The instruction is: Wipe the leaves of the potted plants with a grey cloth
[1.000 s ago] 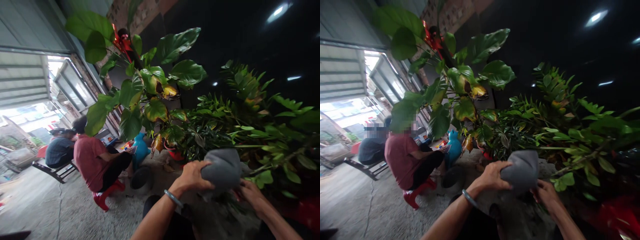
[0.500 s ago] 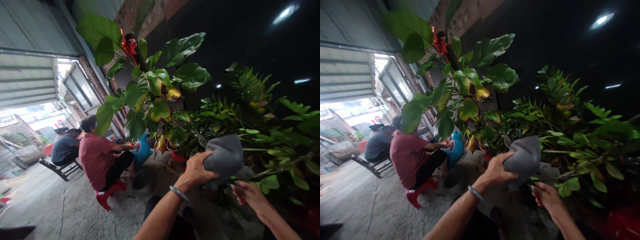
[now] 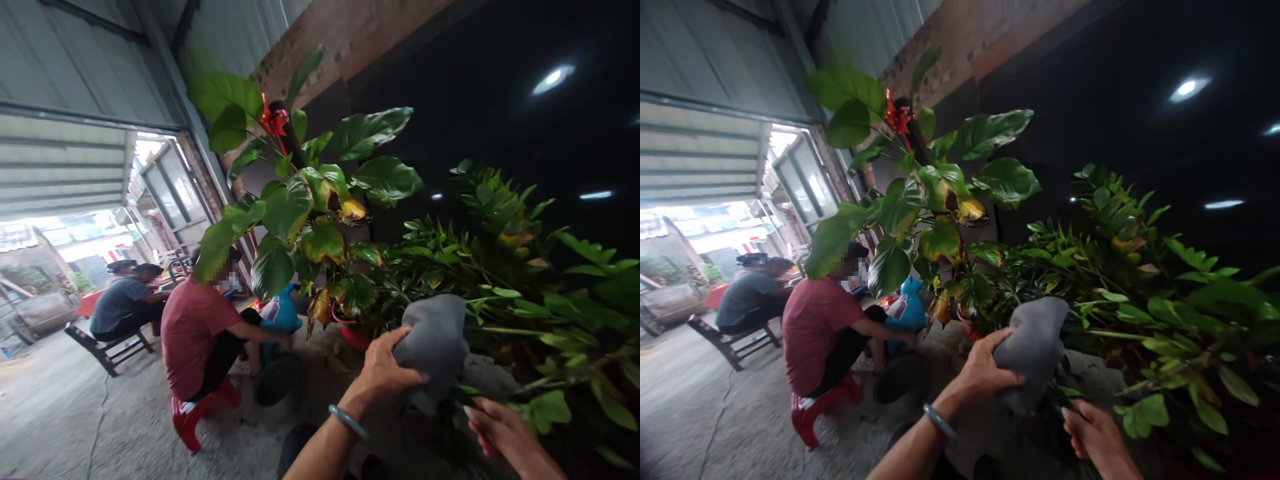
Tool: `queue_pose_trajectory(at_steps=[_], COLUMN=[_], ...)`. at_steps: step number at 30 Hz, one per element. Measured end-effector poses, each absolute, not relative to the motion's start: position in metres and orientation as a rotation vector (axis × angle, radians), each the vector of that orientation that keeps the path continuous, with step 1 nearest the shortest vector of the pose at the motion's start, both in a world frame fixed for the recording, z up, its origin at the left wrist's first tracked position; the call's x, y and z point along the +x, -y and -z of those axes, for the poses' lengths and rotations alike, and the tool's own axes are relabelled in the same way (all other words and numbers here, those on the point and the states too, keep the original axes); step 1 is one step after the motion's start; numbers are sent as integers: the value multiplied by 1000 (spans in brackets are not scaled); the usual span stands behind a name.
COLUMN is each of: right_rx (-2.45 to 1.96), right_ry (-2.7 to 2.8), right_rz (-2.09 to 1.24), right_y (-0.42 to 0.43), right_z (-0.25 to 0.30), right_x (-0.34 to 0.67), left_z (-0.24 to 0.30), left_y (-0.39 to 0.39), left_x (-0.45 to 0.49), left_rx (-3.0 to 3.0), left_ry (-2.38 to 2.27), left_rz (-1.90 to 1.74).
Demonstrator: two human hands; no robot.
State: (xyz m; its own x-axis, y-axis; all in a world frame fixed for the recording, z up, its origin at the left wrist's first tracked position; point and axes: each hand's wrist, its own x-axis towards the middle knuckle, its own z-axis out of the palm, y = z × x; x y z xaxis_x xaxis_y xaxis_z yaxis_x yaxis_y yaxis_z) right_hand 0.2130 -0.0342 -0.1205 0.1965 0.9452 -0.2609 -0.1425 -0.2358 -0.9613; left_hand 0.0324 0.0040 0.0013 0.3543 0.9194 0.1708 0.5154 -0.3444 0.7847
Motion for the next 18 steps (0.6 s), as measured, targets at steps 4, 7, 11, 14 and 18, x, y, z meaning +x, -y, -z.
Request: queue_pose_trajectory(at_steps=[4, 7, 11, 14, 18], right_rx=[-1346, -1371, -1431, -1437, -1384], right_ry=[902, 946, 935, 935, 963], right_rz=[-1244, -1203, -1184, -1195, -1258], right_y=[27, 28, 34, 34, 30], right_z=[138, 140, 131, 127, 125], right_x=[220, 222, 215, 209, 211], left_z=[26, 19, -10, -10, 27], left_y=[6, 11, -1, -11, 1], left_x=[15, -9, -14, -3, 0], left_rx=[2013, 1999, 1873, 1781, 1953], left_ry=[-1216, -1169, -1227, -1251, -1301], left_rz=[-496, -495, -873, -1102, -859])
